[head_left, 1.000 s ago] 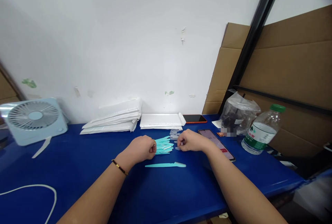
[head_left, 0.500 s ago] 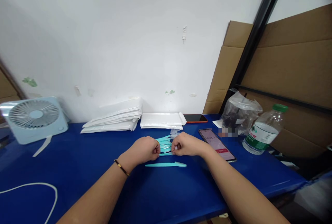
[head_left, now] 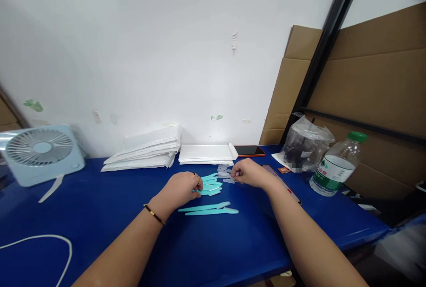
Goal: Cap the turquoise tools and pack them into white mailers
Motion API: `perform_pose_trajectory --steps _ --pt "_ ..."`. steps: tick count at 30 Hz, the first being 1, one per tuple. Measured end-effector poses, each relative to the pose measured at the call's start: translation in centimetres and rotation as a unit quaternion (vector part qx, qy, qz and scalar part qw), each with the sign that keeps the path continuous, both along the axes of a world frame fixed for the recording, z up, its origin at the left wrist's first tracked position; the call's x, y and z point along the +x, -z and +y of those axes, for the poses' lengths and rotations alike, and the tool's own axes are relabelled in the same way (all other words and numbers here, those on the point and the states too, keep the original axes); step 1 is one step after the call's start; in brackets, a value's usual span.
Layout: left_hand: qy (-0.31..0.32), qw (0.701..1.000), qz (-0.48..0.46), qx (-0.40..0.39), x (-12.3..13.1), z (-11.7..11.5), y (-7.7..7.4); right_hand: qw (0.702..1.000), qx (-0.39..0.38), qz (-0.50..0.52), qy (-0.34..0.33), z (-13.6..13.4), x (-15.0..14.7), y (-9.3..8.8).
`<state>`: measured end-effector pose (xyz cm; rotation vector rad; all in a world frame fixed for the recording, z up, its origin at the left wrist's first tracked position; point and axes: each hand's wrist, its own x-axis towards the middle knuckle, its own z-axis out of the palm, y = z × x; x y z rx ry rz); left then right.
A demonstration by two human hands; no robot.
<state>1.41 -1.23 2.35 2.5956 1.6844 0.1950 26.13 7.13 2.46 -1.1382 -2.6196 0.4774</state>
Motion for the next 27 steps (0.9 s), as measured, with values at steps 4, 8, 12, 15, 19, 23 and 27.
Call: perform_pose_trajectory --steps 4,8,12,15,19,23,27 --pt "-0.009 1.000 0.021 -0.003 0.2 0.1 0.3 0.999 0.032 -0.031 -0.004 0.2 -0.6 0.7" --pt "-0.006 1.000 0.028 0.008 0.5 0.0 0.1 0.998 -0.011 -0.037 -0.054 0.0 -0.6 0.7" --pt "0.004 1.000 0.020 -0.002 0.6 -0.1 0.0 0.991 -0.077 -0.032 -0.105 -0.4 -0.5 0.2" --pt "0.010 1.000 0.005 -0.012 0.6 -0.1 0.2 0.990 -0.075 -0.018 -0.118 -0.9 -1.2 0.3" --pt "0.020 0.999 -0.014 -0.024 0.8 0.1 0.5 0.990 -0.064 -0.005 -0.128 -1.4 -2.2 0.7" --pt "0.033 0.999 -0.028 -0.031 0.8 0.1 0.7 0.988 -0.053 -0.011 -0.142 -1.2 -2.0 0.8" --pt "0.022 0.999 -0.022 -0.031 0.7 0.0 0.5 0.992 -0.043 -0.039 -0.111 -0.8 -1.0 0.5"
